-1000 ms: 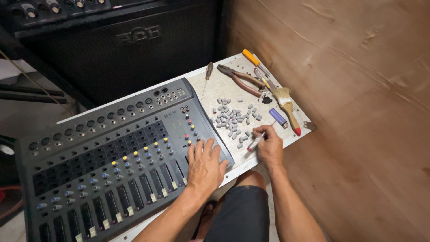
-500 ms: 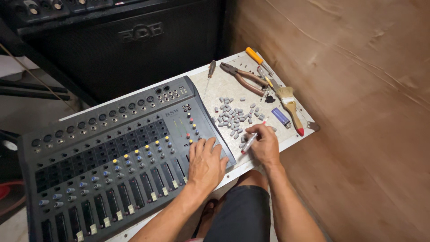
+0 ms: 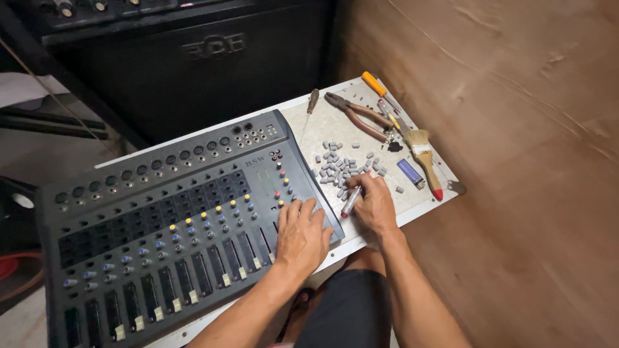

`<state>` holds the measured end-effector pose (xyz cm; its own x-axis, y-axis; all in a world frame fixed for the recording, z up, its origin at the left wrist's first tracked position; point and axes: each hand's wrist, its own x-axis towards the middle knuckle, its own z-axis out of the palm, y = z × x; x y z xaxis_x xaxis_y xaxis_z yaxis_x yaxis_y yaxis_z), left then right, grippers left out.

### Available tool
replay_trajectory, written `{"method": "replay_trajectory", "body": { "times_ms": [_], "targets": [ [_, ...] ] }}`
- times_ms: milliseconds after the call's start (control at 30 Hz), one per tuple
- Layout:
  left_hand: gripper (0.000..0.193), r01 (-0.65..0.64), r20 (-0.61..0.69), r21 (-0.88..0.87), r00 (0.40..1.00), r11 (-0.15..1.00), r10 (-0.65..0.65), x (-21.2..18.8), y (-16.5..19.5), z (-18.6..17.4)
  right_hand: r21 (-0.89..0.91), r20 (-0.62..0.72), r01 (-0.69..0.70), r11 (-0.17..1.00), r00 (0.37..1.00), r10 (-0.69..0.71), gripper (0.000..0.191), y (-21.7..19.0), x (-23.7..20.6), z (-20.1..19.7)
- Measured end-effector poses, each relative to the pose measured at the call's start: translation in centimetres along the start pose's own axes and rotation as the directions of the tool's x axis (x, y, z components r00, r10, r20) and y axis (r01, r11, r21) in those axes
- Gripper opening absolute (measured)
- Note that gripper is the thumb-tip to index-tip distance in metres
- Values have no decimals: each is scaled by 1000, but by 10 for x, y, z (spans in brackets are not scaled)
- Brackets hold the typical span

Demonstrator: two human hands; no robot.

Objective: The person sits at a workbench with an audio mixer and uses a screwdriver to remove and reinstall the mixer's rotary knobs, working on one knob at a time and setting removed knobs on the table among a pile of loose knobs.

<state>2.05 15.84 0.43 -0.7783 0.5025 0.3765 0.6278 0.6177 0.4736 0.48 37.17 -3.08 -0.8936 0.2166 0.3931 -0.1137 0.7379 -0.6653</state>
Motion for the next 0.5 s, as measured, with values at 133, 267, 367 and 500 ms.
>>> {"method": "replay_trajectory", "body": {
  "times_ms": [133,267,367,500],
  "targets": [
    [37,7,6,-11,1000,1000,-7,0,0,-2,-44,9,-76,996,997,76,23,9,5,2],
    [37,-6,-12,2,1000,1000,6,-1,1,-2,-95,68,-50,994,996,57,30,13,15,-2],
    [36,11,3,-16,1000,1000,-11,-1,2,-3,-111,210,2,994,978,21,22,15,29,-6],
    [36,17,12,-19,1000,1000,-17,-1,2,-3,-137,307,91,986,951,-45,24,15,41,-12]
  ]
}}
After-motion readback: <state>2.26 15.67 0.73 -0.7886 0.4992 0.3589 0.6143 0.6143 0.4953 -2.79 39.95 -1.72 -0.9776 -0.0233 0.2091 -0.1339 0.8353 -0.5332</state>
